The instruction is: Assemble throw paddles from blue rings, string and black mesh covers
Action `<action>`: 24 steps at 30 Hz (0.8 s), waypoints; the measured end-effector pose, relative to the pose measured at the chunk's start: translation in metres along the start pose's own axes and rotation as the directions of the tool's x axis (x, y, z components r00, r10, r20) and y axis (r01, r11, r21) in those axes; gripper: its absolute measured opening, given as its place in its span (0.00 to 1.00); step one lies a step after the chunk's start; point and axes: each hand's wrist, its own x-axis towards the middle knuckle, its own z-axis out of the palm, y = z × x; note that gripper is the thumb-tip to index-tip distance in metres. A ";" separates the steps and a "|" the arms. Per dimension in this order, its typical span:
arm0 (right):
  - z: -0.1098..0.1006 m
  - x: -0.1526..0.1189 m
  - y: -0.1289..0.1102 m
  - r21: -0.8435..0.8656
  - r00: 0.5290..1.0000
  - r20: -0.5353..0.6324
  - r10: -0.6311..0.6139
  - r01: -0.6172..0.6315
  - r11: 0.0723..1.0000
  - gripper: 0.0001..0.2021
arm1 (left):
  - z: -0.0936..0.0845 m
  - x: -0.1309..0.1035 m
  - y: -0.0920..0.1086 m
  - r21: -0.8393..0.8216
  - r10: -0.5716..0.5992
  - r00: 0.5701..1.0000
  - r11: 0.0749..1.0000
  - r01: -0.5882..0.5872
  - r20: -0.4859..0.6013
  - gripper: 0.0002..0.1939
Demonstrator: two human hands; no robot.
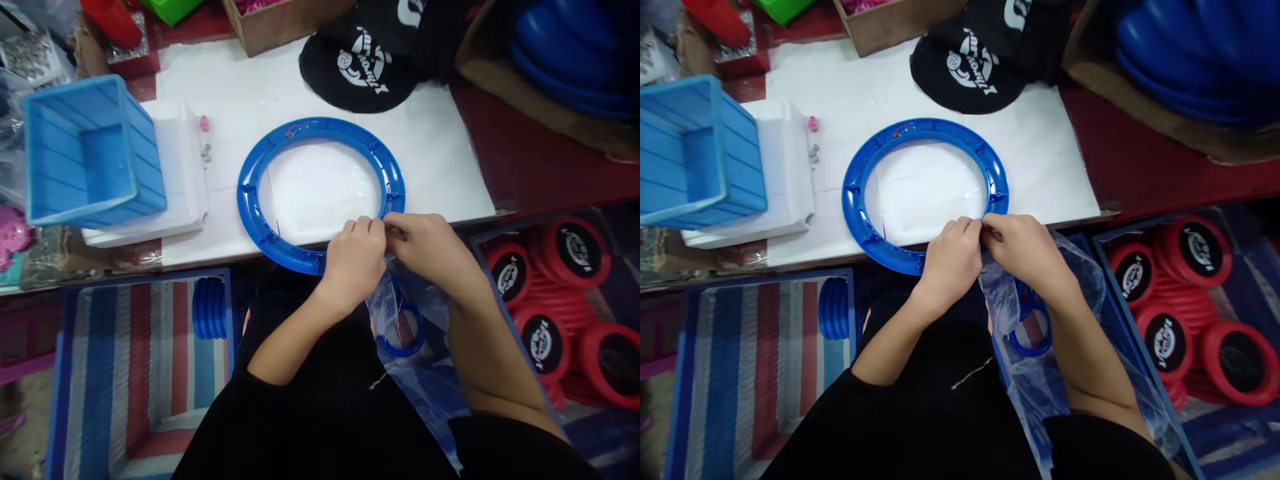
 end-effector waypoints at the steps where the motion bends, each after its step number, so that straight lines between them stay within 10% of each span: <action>1: -0.001 0.001 -0.001 0.003 1.000 0.016 -0.003 0.003 1.000 0.12 | -0.003 0.000 -0.002 -0.022 0.002 1.000 1.000 -0.002 0.019 0.14; 12: -0.019 0.002 0.008 0.139 0.970 0.224 -0.094 0.063 0.988 0.08 | -0.008 -0.006 -0.017 -0.083 -0.012 1.000 0.996 0.014 0.021 0.13; 24: -0.012 0.004 -0.005 0.129 0.997 -0.074 -0.012 0.021 0.991 0.10 | -0.015 -0.015 -0.038 -0.080 0.063 0.998 0.995 -0.061 0.020 0.13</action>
